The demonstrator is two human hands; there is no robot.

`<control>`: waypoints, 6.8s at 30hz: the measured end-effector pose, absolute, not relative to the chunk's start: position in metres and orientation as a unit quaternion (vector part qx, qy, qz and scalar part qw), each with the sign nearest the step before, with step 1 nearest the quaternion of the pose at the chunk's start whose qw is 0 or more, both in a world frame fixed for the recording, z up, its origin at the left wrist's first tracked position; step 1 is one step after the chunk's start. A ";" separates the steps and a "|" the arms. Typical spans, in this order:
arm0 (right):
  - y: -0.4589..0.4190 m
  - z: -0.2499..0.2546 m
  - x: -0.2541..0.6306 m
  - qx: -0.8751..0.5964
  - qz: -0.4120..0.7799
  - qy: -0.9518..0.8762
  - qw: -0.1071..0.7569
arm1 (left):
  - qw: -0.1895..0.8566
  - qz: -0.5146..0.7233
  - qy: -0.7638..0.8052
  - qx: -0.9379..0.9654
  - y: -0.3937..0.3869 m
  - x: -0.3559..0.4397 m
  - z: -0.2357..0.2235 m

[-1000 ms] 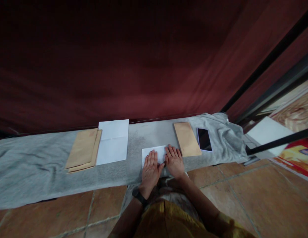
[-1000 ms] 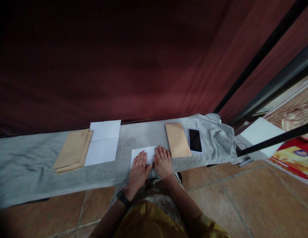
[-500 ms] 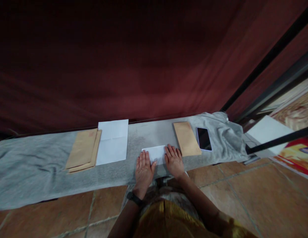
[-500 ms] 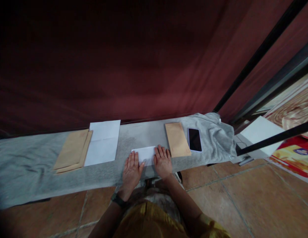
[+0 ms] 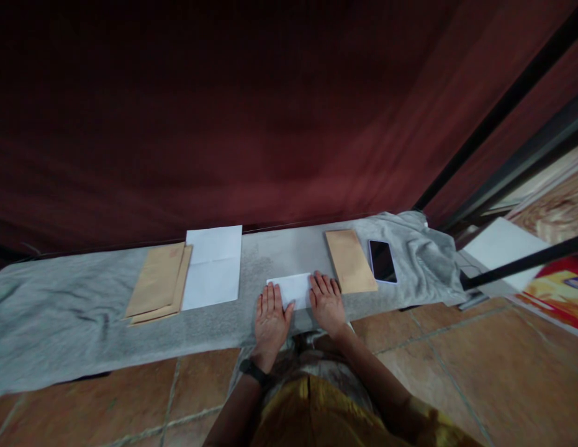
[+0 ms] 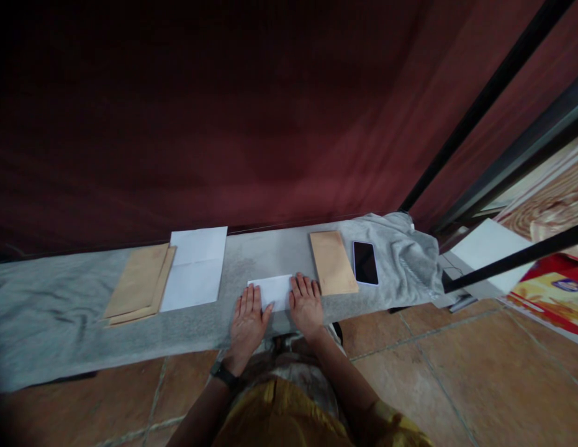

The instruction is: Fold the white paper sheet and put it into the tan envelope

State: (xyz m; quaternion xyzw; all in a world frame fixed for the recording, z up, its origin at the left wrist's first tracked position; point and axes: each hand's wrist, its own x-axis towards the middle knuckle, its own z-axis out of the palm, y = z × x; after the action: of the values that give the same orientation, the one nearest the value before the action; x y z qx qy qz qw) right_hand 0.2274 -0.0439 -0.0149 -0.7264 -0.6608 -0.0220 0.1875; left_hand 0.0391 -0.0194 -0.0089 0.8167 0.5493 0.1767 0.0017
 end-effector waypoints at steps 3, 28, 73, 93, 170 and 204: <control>-0.044 -0.015 0.227 -0.729 -0.018 -0.659 0.183 | -0.002 0.176 0.549 0.817 -0.019 0.039 -0.009; -0.038 -0.012 0.195 -0.624 0.025 -0.766 0.152 | 0.054 0.159 0.471 0.866 -0.005 0.072 -0.004; -0.058 -0.013 0.230 -0.651 0.020 -0.734 0.192 | -0.028 0.193 0.589 0.784 0.005 0.037 -0.013; -0.087 -0.018 0.241 -0.610 0.028 -0.765 0.204 | 0.115 0.126 0.361 0.917 -0.004 0.096 0.012; -0.085 -0.012 0.235 -0.622 0.012 -0.752 0.219 | 0.066 0.146 0.391 0.906 0.001 0.080 0.003; -0.034 -0.015 0.200 -0.666 -0.003 -0.716 0.207 | 0.018 0.163 0.545 0.822 0.009 0.038 -0.009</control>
State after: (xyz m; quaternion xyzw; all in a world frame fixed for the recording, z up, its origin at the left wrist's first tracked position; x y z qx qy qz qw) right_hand 0.1999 -0.0343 -0.0150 -0.6661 -0.7164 -0.0027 0.2075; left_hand 0.0379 0.0086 -0.0091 0.8223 0.5450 0.1626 0.0178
